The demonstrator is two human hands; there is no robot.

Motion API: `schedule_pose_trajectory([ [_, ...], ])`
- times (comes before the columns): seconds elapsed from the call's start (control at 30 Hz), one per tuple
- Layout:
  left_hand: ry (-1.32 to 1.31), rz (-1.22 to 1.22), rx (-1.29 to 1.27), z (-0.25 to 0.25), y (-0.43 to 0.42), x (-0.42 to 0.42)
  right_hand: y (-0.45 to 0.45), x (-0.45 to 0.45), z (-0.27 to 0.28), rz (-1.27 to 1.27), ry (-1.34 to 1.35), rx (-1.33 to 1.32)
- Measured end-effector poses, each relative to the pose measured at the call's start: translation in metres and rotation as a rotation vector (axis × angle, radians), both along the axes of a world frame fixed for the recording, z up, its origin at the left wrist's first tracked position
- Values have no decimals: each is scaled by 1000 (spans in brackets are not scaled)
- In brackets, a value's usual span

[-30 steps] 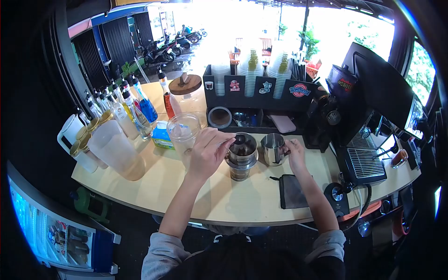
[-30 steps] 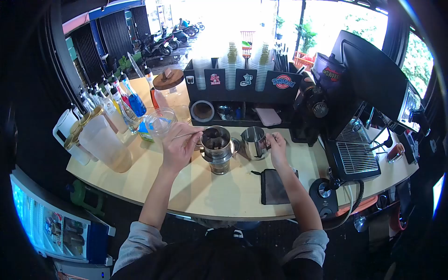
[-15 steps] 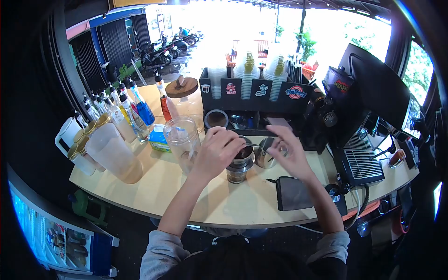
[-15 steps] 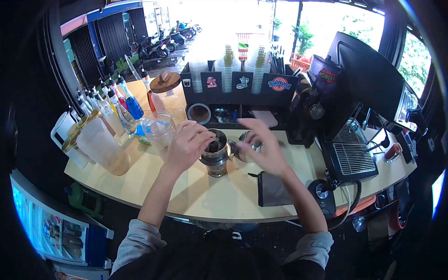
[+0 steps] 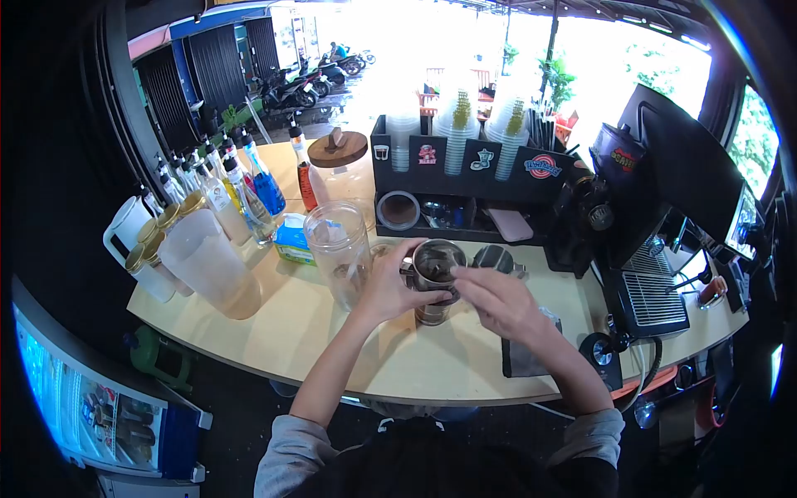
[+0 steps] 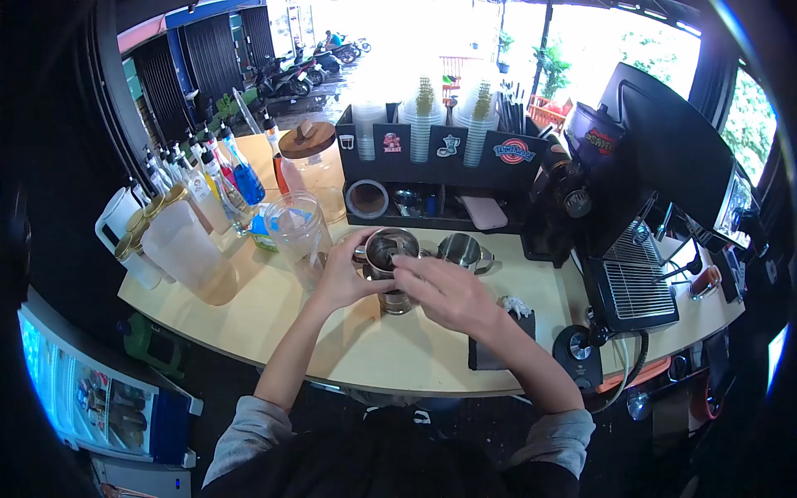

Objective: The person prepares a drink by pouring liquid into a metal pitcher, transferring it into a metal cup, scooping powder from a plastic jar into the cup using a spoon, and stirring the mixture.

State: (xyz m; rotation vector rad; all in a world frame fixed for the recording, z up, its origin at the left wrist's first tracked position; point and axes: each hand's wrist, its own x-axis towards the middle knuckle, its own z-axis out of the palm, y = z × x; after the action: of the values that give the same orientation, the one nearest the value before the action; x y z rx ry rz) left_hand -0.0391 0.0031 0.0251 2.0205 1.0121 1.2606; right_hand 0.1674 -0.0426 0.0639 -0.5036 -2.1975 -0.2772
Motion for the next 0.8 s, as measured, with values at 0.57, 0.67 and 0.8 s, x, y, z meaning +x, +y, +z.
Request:
schedule_pose_trajectory([
  [0.57,19,30,20,-5,3,-1,2,-6,-15,34,13,49],
  [0.67,15,44,15,-4,3,-1,-4,-4,-13,87,41,11],
  [0.8,14,31,24,-7,5,-1,6,2,-10,4,99,-99],
])
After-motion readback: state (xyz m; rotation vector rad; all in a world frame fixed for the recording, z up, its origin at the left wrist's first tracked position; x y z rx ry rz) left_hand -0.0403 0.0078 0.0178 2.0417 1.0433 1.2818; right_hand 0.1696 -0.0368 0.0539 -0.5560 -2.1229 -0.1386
